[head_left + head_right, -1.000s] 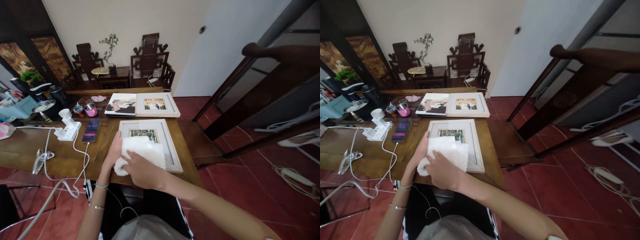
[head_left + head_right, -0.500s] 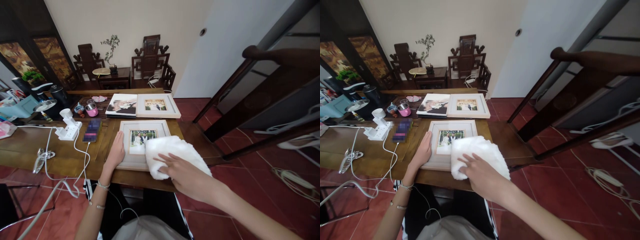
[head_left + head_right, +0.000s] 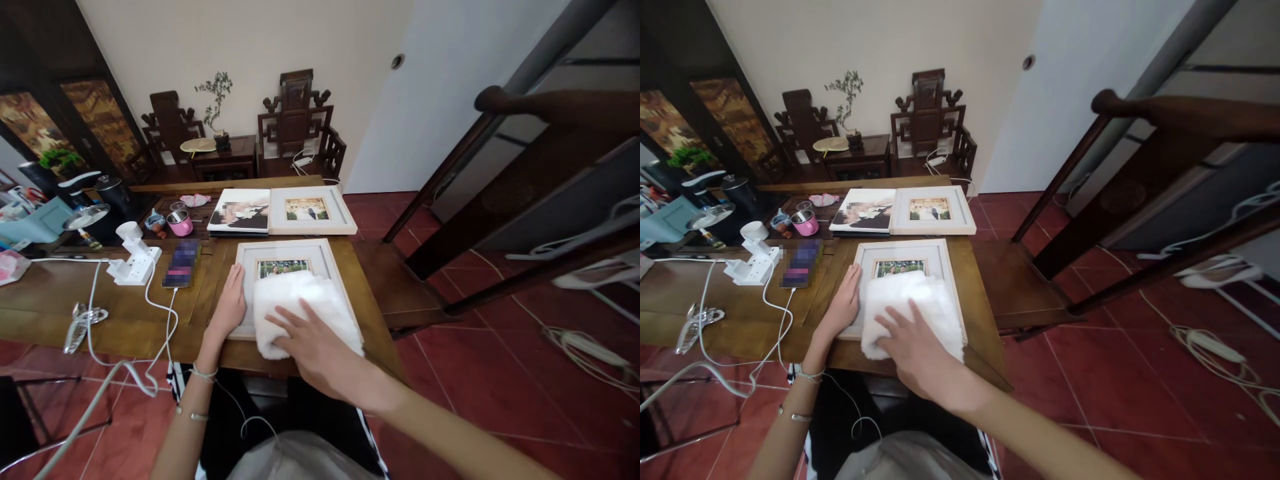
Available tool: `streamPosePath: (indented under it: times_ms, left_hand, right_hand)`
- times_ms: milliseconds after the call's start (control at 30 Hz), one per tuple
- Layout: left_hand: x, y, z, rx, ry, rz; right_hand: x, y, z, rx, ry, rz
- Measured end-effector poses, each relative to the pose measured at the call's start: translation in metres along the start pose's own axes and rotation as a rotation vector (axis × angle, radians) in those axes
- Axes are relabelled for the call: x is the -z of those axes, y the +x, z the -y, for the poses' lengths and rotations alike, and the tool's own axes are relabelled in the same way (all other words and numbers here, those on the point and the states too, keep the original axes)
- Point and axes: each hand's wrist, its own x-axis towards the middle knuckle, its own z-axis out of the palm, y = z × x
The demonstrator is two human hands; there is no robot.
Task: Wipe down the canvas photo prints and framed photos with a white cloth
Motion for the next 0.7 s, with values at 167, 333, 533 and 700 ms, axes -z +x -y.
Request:
streamPosePath:
  times_ms: [167,333,533,700]
  left_hand:
    - [-0.001,0.001,0.001,-0.006,0.011,0.006]
    - [-0.002,0.000,0.004,-0.040,-0.009,0.009]
    - [-0.001,-0.001,0.006,-0.071,0.016,0.014]
    - [0.000,-0.001,0.005,-0.049,-0.025,0.008]
  right_hand:
    - [-0.006,-0.058,-0.019,-0.210,-0.121,-0.087]
    - [-0.005,-0.087,-0.036,-0.246,-0.213,-0.169]
    - [0.009,-0.058,-0.071,-0.285,-0.225,-0.158]
    - [0.026,-0.014,-0.109,-0.350,-0.269,-0.126]
